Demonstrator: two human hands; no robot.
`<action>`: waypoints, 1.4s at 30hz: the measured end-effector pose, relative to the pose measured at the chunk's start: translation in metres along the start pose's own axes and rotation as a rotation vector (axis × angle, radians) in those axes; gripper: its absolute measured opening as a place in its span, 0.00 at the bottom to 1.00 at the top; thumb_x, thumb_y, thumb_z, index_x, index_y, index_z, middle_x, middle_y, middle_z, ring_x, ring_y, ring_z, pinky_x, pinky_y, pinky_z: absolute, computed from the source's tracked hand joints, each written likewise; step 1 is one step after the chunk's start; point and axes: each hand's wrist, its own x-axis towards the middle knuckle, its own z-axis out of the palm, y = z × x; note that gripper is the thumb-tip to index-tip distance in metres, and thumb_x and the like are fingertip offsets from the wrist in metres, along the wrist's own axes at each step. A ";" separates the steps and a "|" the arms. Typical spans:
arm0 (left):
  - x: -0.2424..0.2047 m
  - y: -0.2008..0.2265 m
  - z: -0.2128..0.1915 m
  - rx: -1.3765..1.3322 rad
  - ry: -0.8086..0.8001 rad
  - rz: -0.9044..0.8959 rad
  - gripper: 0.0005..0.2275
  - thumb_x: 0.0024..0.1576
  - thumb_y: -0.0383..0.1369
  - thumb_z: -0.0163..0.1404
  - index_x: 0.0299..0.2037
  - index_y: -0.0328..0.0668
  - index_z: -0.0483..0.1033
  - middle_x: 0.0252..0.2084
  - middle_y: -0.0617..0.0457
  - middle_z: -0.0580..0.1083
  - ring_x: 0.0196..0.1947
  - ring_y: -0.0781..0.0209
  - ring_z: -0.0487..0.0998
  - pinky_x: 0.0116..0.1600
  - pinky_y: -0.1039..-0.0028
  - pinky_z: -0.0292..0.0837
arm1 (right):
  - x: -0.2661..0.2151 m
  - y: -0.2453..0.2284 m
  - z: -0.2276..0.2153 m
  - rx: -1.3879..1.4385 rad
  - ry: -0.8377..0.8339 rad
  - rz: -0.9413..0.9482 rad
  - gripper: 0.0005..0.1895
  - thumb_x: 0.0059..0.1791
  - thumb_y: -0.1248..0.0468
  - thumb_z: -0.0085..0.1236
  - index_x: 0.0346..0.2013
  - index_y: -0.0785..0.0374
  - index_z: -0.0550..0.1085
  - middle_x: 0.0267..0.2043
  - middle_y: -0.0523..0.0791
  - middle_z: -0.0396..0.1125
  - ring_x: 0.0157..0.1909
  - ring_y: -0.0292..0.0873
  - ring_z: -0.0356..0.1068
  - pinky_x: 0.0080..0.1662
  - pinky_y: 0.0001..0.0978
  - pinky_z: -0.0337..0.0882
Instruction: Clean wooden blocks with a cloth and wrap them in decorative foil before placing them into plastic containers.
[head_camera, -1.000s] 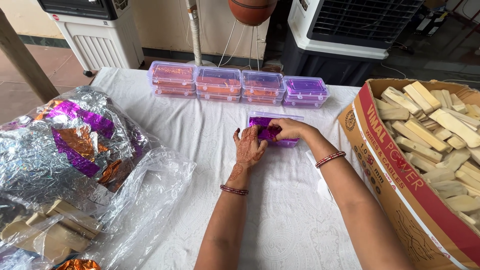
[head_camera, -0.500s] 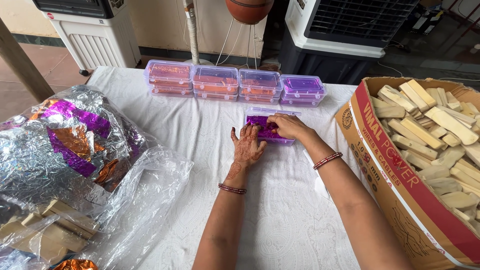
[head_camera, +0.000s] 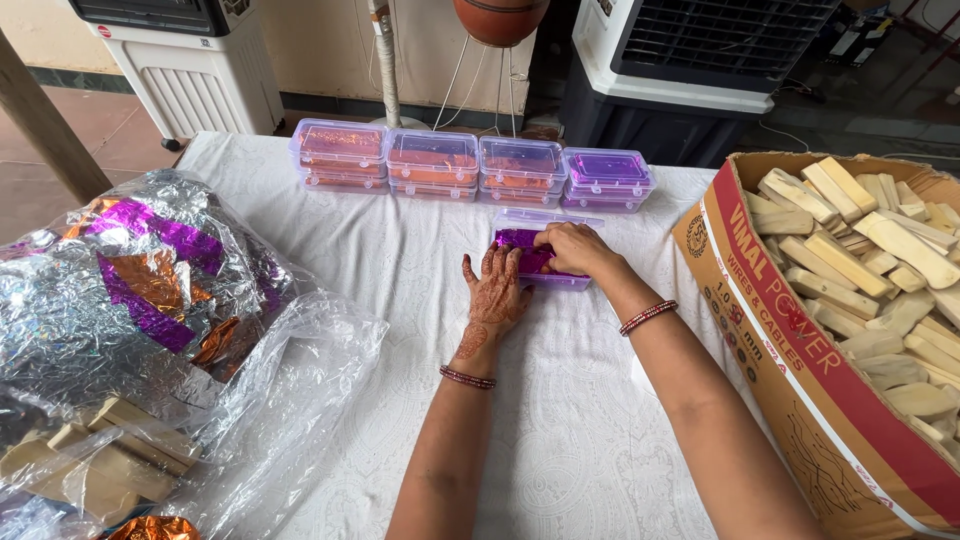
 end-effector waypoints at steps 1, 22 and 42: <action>0.001 -0.001 0.001 0.000 0.000 0.000 0.36 0.50 0.42 0.59 0.69 0.46 0.57 0.69 0.48 0.60 0.73 0.50 0.52 0.72 0.31 0.31 | 0.001 0.000 -0.002 0.000 0.000 0.000 0.25 0.39 0.58 0.72 0.50 0.50 0.79 0.51 0.43 0.73 0.56 0.46 0.71 0.60 0.41 0.71; 0.001 0.001 -0.012 -0.024 0.106 -0.043 0.25 0.56 0.42 0.54 0.63 0.45 0.64 0.63 0.46 0.65 0.69 0.50 0.59 0.73 0.39 0.38 | -0.056 0.021 0.072 -0.099 0.695 -0.140 0.07 0.58 0.63 0.61 0.49 0.59 0.78 0.47 0.43 0.70 0.49 0.42 0.70 0.55 0.37 0.71; -0.002 -0.005 -0.006 -0.167 0.175 -0.029 0.18 0.54 0.40 0.57 0.52 0.44 0.76 0.59 0.47 0.72 0.60 0.48 0.71 0.59 0.58 0.71 | -0.075 -0.007 0.085 -0.054 0.816 -0.216 0.21 0.41 0.68 0.63 0.49 0.66 0.77 0.48 0.47 0.67 0.51 0.48 0.67 0.56 0.41 0.67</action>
